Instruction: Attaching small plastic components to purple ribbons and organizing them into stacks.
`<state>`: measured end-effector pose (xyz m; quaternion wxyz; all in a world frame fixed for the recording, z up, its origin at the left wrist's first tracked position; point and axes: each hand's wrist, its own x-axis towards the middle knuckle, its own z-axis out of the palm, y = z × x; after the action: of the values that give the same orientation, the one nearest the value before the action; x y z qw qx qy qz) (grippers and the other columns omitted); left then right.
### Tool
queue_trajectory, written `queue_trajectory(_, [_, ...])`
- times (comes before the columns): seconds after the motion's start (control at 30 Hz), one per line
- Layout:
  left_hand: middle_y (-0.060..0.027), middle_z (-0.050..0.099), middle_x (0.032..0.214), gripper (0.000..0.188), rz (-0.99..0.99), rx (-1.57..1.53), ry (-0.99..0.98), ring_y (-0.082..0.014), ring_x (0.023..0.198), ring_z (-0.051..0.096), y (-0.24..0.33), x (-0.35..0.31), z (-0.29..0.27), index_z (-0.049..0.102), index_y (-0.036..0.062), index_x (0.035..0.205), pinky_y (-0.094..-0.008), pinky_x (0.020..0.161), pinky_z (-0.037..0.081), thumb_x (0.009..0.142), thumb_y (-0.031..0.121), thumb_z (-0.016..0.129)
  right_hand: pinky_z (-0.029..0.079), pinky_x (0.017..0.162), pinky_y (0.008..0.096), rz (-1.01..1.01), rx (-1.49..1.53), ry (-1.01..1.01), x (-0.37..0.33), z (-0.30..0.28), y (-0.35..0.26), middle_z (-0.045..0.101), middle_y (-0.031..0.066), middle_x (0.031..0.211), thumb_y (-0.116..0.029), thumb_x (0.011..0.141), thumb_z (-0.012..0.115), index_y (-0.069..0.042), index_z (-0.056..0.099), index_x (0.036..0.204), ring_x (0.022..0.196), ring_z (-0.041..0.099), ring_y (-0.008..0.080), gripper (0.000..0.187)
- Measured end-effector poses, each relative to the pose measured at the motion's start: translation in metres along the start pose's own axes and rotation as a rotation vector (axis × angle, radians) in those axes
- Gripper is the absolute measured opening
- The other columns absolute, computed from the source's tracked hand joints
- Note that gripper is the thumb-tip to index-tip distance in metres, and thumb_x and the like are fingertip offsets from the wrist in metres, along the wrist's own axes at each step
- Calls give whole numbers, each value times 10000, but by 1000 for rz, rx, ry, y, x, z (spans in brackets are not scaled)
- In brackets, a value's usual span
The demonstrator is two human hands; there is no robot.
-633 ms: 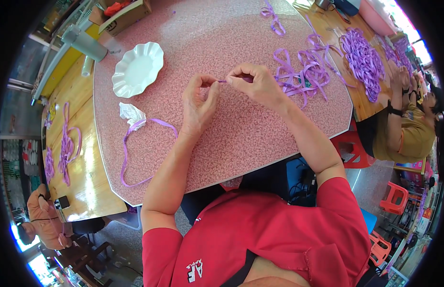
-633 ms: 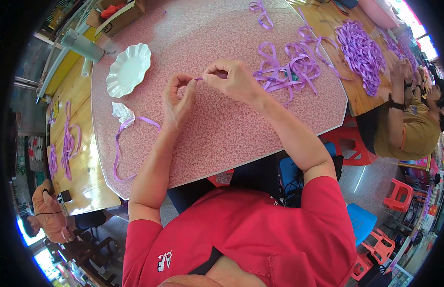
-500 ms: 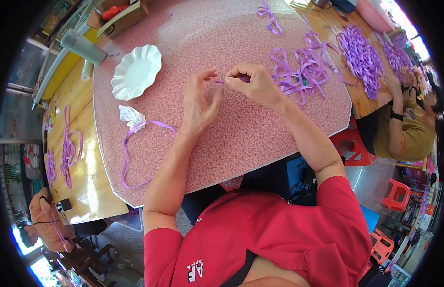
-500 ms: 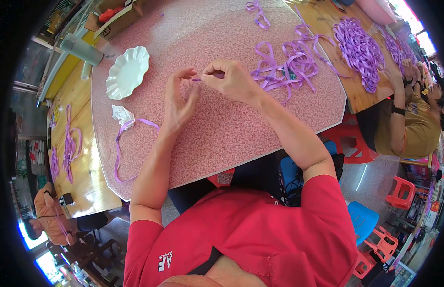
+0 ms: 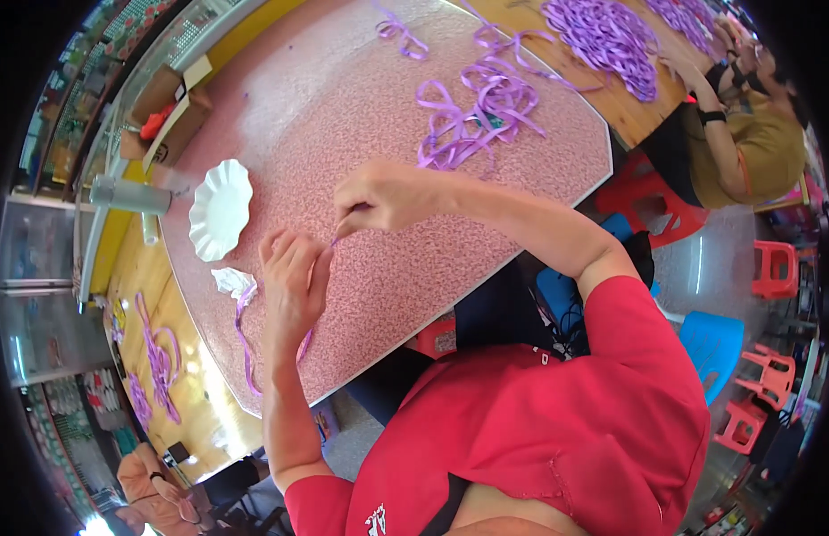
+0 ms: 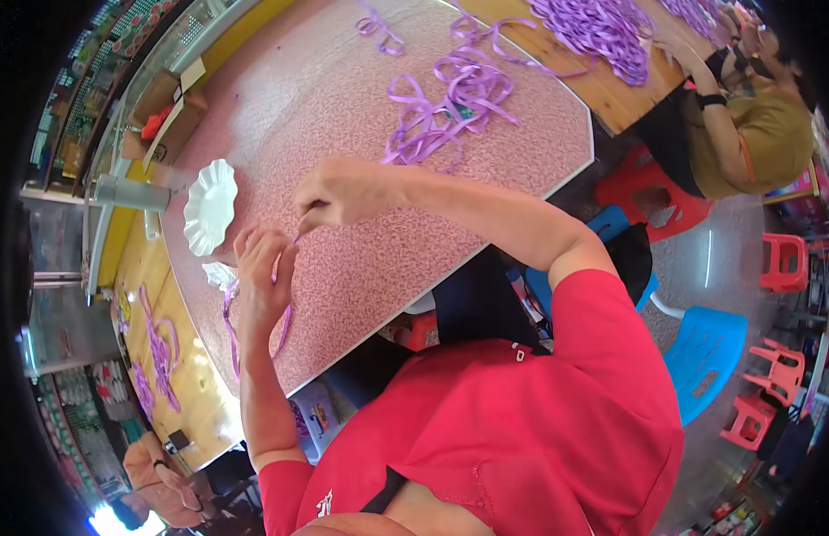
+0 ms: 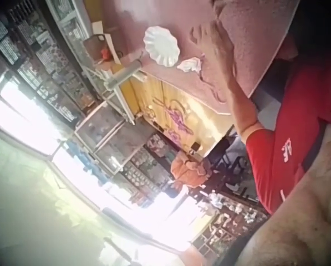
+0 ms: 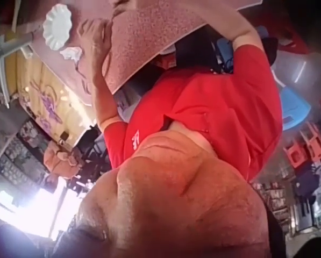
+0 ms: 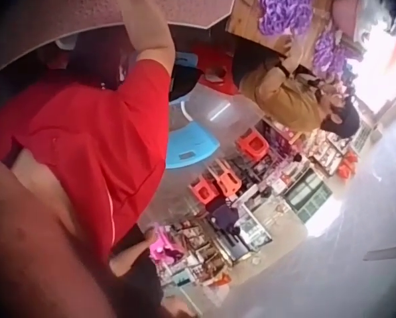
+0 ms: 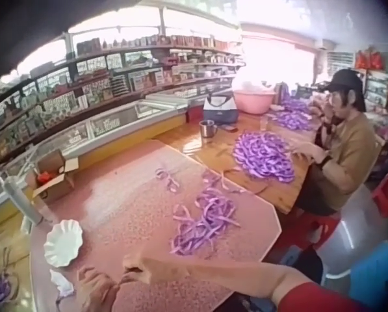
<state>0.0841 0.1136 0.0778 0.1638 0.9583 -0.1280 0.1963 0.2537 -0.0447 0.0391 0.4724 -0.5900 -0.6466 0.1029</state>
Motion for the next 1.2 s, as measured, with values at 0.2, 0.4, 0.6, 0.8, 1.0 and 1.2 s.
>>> queue_trajectory(0.2, [-79, 615, 800, 51, 7, -201, -93, -266, 850, 605, 28, -31, -31, 619, 45, 828, -471, 977, 396, 855, 43, 663, 471, 614, 417, -182, 73, -33, -13, 13, -56, 631, 120, 808, -104, 813, 735, -25, 639, 790, 723, 634, 333, 125])
queue_trajectory(0.4, [-69, 618, 828, 133, -113, -605, -262, -265, 951, 599, 42, -40, -36, 635, 34, 878, -456, 986, 412, 844, 126, 725, 474, 607, 358, -91, 190, 90, -42, 18, -106, 652, 100, 843, -70, 842, 719, -13, 626, 824, 724, 650, 254, 110])
queue_trajectory(0.6, [-91, 658, 1127, 422, -225, -796, -339, -194, 1088, 592, 30, 1, 44, 615, -10, 1181, -347, 934, 474, 879, 246, 759, 489, 691, 281, -3, 520, 324, -6, -25, -158, 643, 37, 868, -134, 970, 633, -17, 645, 952, 781, 601, 123, 120])
queue_trajectory(0.8, [-43, 688, 960, 206, -293, -1168, -321, -105, 915, 606, 34, 27, 31, 666, 27, 1101, -278, 810, 468, 962, 179, 651, 488, 645, 252, -122, 418, 738, -31, -134, -151, 646, 22, 802, -235, 974, 646, -30, 675, 1040, 714, 597, 101, 217])
queue_trajectory(1.0, [-22, 675, 888, 179, -420, -1054, -68, -73, 831, 583, 6, -17, -12, 667, 20, 1059, -235, 734, 435, 985, 177, 625, 501, 817, 304, 105, 567, 972, -138, -191, -70, 611, 18, 881, -214, 1010, 584, -45, 648, 998, 838, 612, 132, 181])
queue_trajectory(1.2, [8, 628, 856, 168, -613, -857, 34, -73, 818, 531, -23, -70, -46, 652, 54, 976, -235, 794, 405, 1008, 203, 583, 508, 796, 290, 467, 575, 1270, -199, -189, -7, 629, 9, 878, -251, 994, 616, -77, 651, 982, 844, 630, 126, 178])
